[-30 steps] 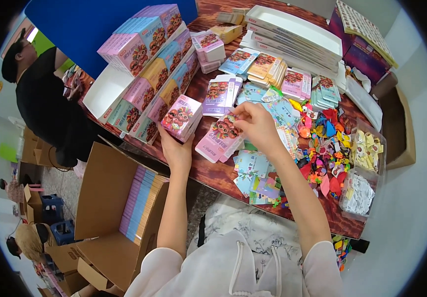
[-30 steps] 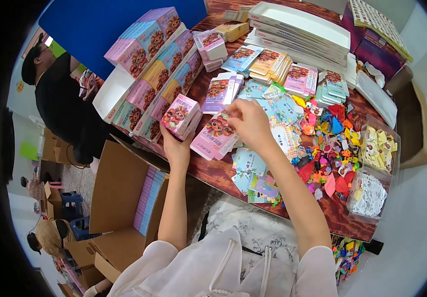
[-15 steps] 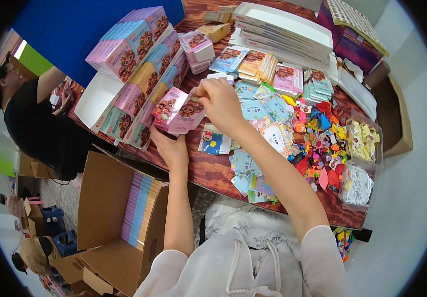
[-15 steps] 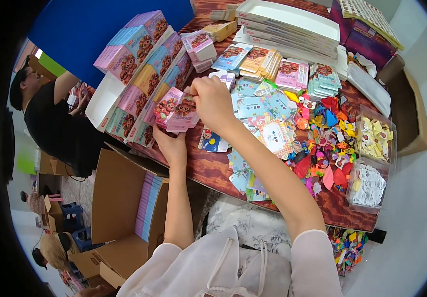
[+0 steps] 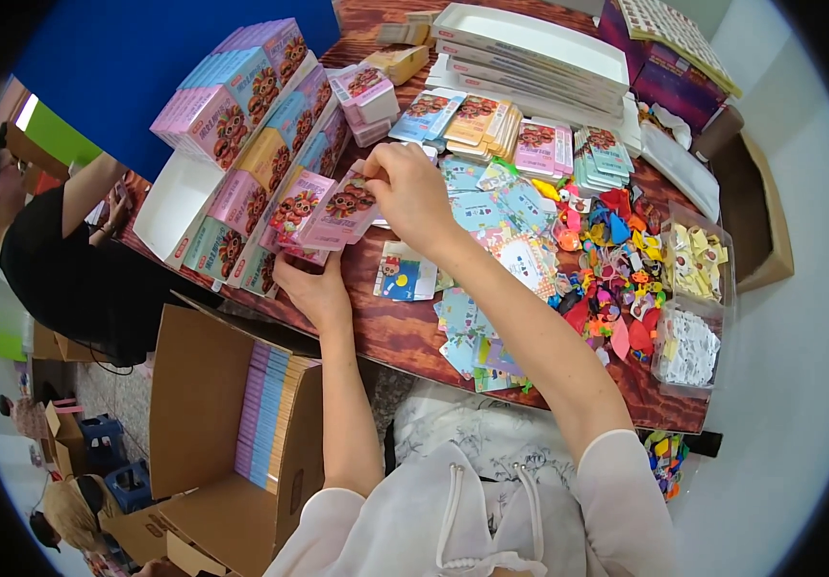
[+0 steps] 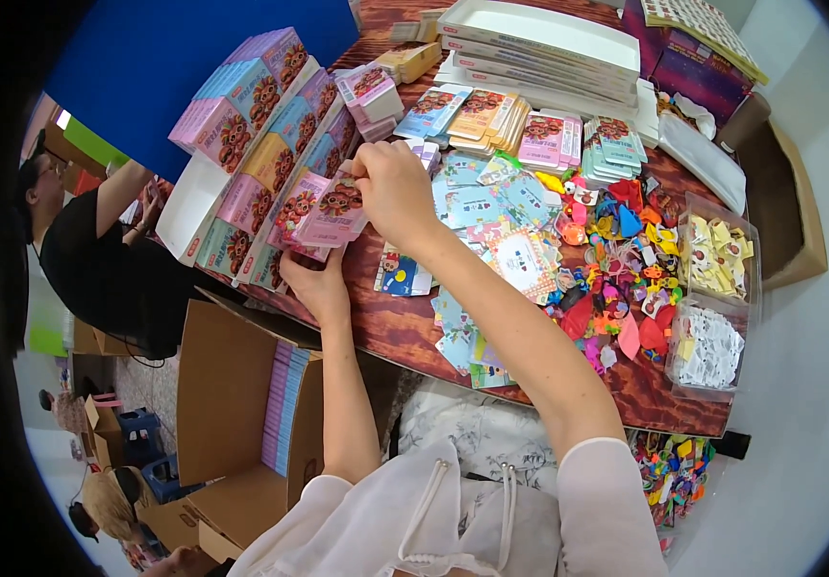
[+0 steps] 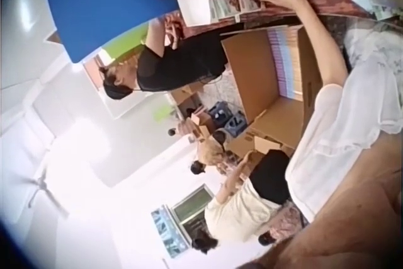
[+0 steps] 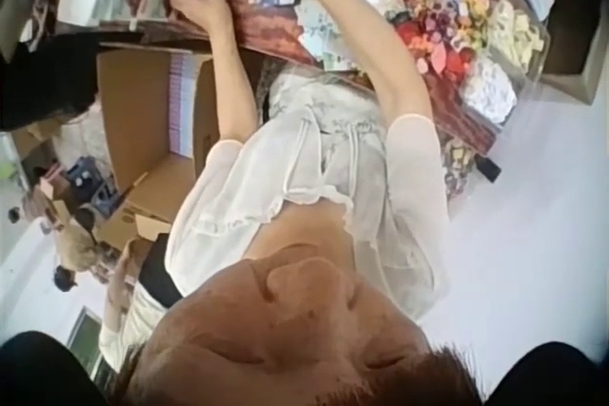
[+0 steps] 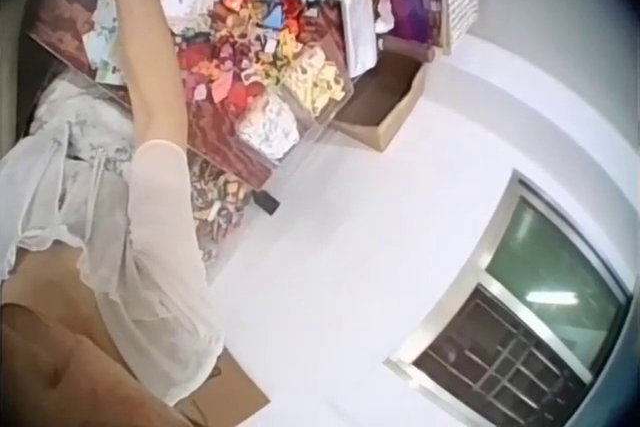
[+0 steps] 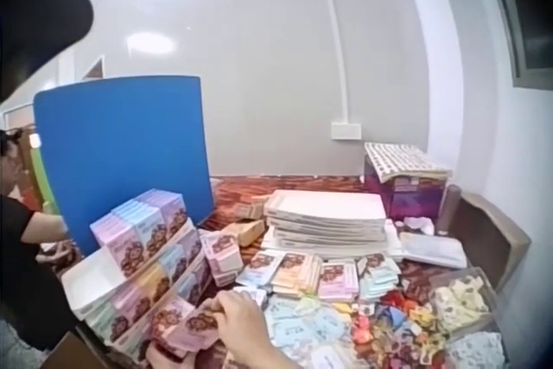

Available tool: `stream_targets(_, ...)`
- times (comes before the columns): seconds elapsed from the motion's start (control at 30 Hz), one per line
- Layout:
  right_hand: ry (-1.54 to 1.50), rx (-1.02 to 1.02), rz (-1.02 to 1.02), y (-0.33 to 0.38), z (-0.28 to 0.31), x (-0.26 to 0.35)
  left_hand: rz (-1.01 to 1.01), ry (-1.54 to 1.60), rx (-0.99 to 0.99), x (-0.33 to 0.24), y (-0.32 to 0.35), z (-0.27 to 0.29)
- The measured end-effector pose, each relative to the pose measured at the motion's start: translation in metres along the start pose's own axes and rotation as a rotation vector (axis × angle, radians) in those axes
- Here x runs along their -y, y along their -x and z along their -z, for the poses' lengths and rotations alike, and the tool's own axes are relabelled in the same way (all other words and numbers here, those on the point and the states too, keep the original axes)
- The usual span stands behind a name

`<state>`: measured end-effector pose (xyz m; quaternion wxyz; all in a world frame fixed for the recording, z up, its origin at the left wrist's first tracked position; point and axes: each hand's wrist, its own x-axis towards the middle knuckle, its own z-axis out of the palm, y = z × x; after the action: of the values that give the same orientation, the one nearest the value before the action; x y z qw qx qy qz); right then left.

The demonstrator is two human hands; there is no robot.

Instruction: Packing individual cards into small pink boxes at a cluttered workbench.

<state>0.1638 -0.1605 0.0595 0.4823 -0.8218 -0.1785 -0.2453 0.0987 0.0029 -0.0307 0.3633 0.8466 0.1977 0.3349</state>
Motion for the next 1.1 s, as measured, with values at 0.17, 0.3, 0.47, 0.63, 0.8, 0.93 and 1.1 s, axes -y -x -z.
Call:
stream_targets(0.17,-0.099,0.017,-0.167,-0.002,0.028,-0.029,-0.013,0.0,-0.002,0.001,-0.004,0.001)
stream_targets(0.3,-0.181,-0.126,-0.238,-0.023,0.051,-0.029,0.022,0.012,0.003,-0.003,-0.005,0.005)
stream_targets(0.47,0.422,-0.182,0.43,-0.048,0.03,-0.018,0.0,0.119,-0.006,0.008,-0.006,0.006)
stream_targets(0.63,0.48,-0.032,0.643,-0.053,-0.005,-0.034,0.023,0.08,0.019,0.0,-0.001,0.008)
stream_targets(0.8,0.442,0.356,0.69,-0.055,0.0,-0.036,0.004,0.064,0.013,-0.002,0.0,0.011)
stream_targets(0.93,0.407,0.496,0.664,-0.063,0.011,-0.03,-0.002,0.08,0.026,-0.007,-0.004,0.005)
stream_targets(1.1,0.372,0.389,0.612,-0.057,0.013,-0.024,0.017,0.014,0.081,-0.016,-0.008,-0.009)
